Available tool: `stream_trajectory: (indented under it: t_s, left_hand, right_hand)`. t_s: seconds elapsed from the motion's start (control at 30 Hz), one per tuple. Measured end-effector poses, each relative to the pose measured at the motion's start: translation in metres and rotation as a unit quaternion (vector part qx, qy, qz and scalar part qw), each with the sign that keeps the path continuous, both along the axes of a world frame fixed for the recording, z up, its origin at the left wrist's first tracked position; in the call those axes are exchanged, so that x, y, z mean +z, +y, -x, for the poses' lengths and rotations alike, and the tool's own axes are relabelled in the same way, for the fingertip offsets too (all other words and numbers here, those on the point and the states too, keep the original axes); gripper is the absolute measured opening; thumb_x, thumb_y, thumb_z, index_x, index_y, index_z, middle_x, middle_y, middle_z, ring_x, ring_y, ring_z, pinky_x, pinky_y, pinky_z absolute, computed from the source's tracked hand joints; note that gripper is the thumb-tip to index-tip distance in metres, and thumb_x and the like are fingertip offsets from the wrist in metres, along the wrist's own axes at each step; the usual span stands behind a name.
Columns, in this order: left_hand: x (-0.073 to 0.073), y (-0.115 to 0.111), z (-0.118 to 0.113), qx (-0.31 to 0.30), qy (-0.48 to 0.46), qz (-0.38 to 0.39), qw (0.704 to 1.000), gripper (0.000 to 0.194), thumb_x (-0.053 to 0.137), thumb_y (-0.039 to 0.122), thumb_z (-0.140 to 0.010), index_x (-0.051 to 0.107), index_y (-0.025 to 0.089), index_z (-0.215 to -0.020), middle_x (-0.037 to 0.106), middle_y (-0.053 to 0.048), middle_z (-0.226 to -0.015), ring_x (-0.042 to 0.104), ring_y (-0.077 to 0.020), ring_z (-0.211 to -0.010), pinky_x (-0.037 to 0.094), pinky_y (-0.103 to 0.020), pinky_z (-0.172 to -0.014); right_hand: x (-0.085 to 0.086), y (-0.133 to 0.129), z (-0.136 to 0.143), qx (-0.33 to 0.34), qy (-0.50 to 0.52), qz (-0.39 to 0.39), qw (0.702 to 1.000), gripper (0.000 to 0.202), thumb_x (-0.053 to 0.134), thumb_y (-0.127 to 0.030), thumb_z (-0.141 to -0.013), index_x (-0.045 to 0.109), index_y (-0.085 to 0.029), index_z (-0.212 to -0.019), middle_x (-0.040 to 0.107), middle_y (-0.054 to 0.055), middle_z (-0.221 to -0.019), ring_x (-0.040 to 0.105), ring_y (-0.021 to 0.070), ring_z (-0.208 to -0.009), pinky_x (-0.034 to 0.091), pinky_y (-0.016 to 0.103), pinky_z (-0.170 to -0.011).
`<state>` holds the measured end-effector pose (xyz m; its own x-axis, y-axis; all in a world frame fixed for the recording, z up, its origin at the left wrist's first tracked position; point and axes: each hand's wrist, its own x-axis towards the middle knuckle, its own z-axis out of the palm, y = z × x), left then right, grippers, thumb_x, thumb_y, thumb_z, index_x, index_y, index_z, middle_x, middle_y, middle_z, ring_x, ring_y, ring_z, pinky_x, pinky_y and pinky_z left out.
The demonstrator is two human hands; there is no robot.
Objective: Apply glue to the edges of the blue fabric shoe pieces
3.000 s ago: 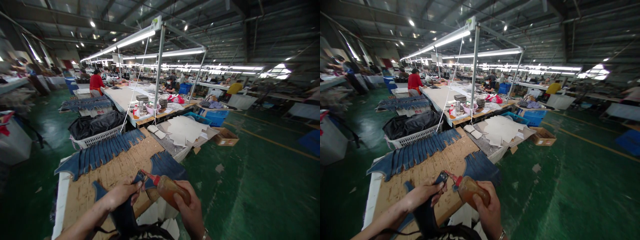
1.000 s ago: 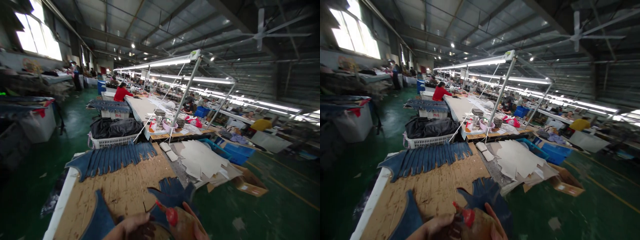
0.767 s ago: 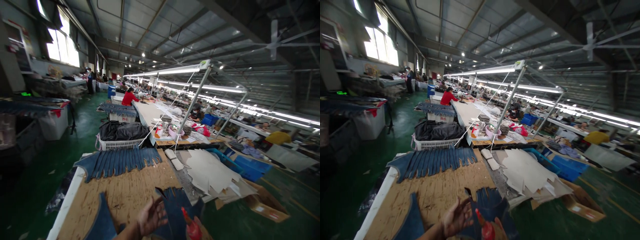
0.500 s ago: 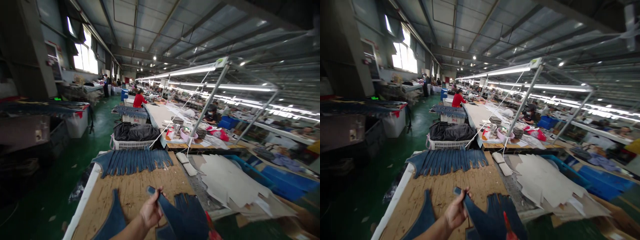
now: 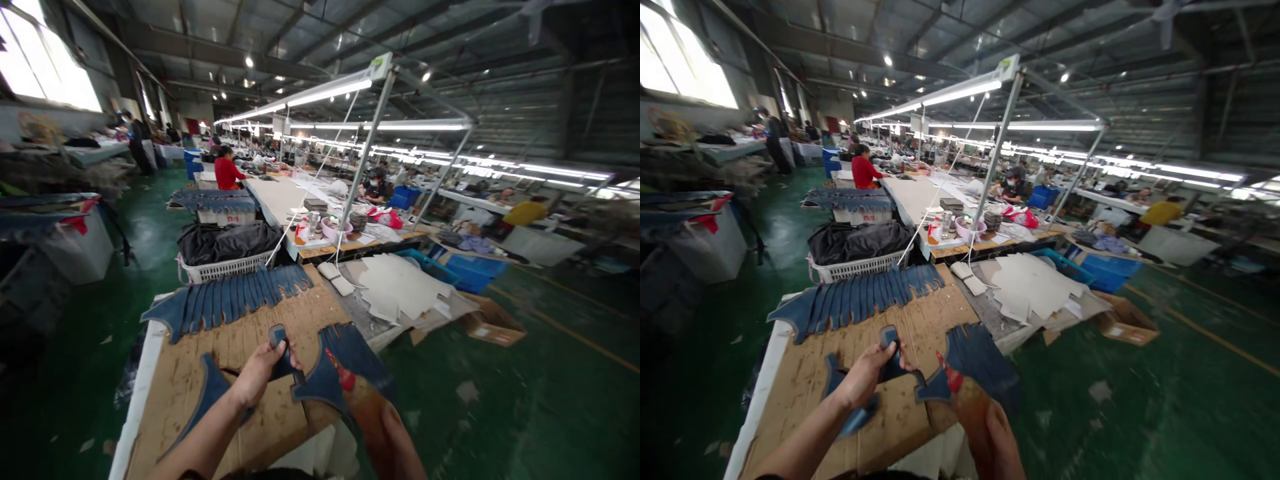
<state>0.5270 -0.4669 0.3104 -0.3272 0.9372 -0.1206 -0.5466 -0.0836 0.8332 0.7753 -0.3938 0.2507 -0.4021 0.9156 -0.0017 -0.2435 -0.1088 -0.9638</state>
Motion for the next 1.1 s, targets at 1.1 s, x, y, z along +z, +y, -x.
stream_trajectory:
  t_s: [1.1]
  left_hand:
    - [-0.008,-0.003,-0.014,-0.188,0.105,0.077,0.974,0.04,0.068,0.054,-0.074,0.059,0.015,-0.072,0.054,0.002,-0.048,0.047,-0.0111,-0.048,0.037,-0.025,-0.056]
  right_hand:
    - [0.046,0.012,0.002,-0.059,-0.136,-0.466,0.872,0.024,0.068,-0.025,-0.079,0.063,-0.027,-0.102,0.063,0.006,-0.096,0.066,0.0221,-0.087,0.059,0.036,-0.074]
